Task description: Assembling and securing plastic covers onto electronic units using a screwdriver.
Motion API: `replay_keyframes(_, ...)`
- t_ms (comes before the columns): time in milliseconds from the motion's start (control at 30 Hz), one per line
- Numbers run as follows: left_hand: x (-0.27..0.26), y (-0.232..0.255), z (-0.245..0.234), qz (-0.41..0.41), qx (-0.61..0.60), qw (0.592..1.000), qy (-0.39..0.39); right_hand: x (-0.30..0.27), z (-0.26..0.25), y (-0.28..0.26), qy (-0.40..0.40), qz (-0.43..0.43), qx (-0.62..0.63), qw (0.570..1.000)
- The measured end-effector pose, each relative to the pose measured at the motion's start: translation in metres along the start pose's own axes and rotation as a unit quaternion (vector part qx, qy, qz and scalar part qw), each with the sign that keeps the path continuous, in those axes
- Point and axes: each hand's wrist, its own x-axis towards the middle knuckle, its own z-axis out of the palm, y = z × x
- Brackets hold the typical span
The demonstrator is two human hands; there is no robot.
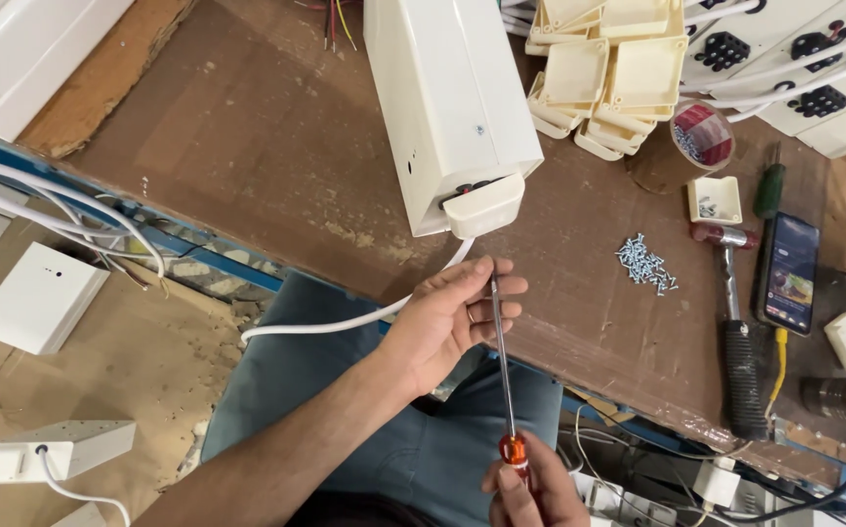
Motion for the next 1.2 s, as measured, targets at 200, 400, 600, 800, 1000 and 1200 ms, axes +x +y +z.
replay_keyframes(200, 0.001, 0.002, -0.004, 0.002, 0.018, 1.0, -0.017, 0.023, -0.031, 0.023, -0.185, 0.138, 0.261, 0.937)
replay_keyframes(400, -0.011, 0.023, 0.012, 0.062, 0.093, 0.994, -0.02, 0.009, -0.017, 0.002, -0.1, 0.009, 0.016, 0.995)
replay_keyframes(600, -0.018, 0.054, 0.034, 0.093, 0.115, 0.989, 0.028, 0.012, -0.005, 0.002, -0.058, -0.004, -0.046, 0.997)
replay_keyframes(800, -0.021, 0.054, 0.038, 0.086, 0.132, 0.985, 0.07, 0.007, 0.015, -0.01, -0.064, -0.027, -0.005, 0.998)
replay_keyframes(1000, -0.022, 0.05, 0.036, 0.1, 0.133, 0.983, 0.08, 0.012, 0.027, -0.025, -0.06, -0.036, -0.001, 0.998)
replay_keyframes(1200, -0.021, 0.056, 0.039, 0.088, 0.11, 0.987, 0.078, 0.013, 0.033, -0.033, -0.066, -0.068, -0.023, 0.995)
